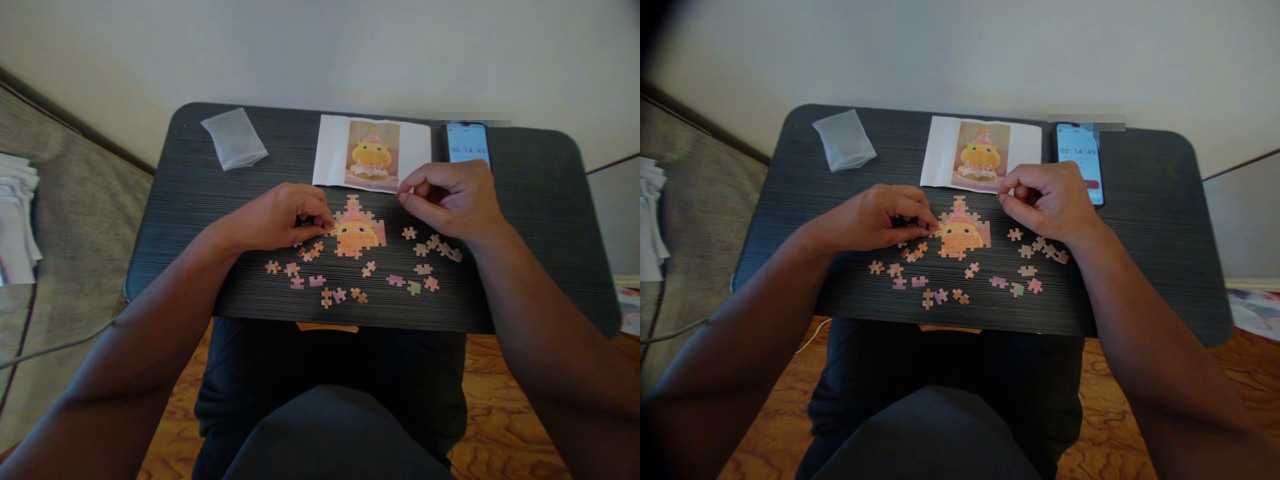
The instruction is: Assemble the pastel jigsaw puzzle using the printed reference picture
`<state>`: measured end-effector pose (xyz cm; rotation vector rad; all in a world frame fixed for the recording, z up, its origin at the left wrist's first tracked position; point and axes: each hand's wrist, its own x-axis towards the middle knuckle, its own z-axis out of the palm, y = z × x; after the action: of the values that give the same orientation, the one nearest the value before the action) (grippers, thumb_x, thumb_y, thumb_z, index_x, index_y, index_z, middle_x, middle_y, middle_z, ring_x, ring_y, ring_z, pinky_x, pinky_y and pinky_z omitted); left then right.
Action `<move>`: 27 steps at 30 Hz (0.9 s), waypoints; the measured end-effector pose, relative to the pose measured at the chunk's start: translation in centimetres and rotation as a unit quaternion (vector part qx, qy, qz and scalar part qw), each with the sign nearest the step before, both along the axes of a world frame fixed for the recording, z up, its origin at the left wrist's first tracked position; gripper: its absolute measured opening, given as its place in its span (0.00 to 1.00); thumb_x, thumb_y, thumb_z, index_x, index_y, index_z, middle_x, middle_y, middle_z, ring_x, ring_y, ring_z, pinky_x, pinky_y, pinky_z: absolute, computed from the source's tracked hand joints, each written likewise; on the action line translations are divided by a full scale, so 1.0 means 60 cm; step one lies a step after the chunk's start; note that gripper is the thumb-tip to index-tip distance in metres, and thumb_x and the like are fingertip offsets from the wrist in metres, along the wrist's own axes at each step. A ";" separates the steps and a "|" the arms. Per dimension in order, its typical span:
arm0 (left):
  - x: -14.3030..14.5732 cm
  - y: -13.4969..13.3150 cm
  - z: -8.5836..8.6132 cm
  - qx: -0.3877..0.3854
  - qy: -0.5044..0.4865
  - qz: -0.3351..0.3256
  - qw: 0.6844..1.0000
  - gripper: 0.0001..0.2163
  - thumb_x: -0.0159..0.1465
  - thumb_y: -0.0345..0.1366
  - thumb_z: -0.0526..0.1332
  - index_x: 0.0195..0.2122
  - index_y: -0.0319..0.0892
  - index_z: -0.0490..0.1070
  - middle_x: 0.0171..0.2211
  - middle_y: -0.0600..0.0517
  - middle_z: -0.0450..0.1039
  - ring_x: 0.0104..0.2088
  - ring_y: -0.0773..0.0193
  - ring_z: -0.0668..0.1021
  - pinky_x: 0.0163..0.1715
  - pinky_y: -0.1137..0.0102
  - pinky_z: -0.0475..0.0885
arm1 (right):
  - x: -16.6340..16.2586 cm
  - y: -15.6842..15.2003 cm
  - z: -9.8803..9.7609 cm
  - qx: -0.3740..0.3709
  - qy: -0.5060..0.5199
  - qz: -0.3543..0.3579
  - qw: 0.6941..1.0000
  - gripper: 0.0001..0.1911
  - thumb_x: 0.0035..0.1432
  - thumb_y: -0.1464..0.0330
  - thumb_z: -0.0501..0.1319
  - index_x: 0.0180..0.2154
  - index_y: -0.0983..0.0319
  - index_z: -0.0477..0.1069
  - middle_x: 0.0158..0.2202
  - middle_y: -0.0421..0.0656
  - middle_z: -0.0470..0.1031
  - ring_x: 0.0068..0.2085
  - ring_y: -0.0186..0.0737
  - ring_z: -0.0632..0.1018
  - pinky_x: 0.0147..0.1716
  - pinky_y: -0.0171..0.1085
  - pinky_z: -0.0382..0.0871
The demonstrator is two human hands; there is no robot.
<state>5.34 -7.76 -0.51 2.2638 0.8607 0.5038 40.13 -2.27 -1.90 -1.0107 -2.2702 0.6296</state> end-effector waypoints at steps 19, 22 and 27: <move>0.000 0.001 0.003 -0.014 -0.008 -0.009 1.000 0.07 0.73 0.33 0.68 0.45 0.45 0.88 0.42 0.47 0.86 0.42 0.60 0.85 0.44 0.66 0.77 | -0.004 -0.002 0.003 0.006 0.010 0.003 1.000 0.03 0.65 0.61 0.72 0.37 0.52 0.83 0.24 0.38 0.77 0.25 0.40 0.74 0.30 0.48 0.66; -0.001 0.001 0.003 -0.004 -0.003 -0.017 1.000 0.08 0.74 0.33 0.66 0.46 0.44 0.88 0.43 0.46 0.86 0.43 0.59 0.85 0.45 0.65 0.77 | -0.003 -0.002 0.002 0.006 0.011 0.006 1.000 0.02 0.65 0.62 0.72 0.37 0.51 0.83 0.25 0.37 0.77 0.25 0.40 0.75 0.31 0.47 0.67; -0.001 0.002 0.002 -0.007 0.002 -0.016 1.000 0.08 0.74 0.34 0.66 0.46 0.44 0.88 0.43 0.46 0.86 0.42 0.60 0.85 0.44 0.66 0.77 | -0.003 -0.003 0.003 0.006 0.012 0.006 1.000 0.04 0.66 0.61 0.72 0.37 0.51 0.83 0.24 0.38 0.77 0.25 0.40 0.74 0.30 0.48 0.65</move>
<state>5.26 -7.64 -0.37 2.2636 0.8263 0.4782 39.95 -2.46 -1.74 -0.9784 -2.2585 0.6297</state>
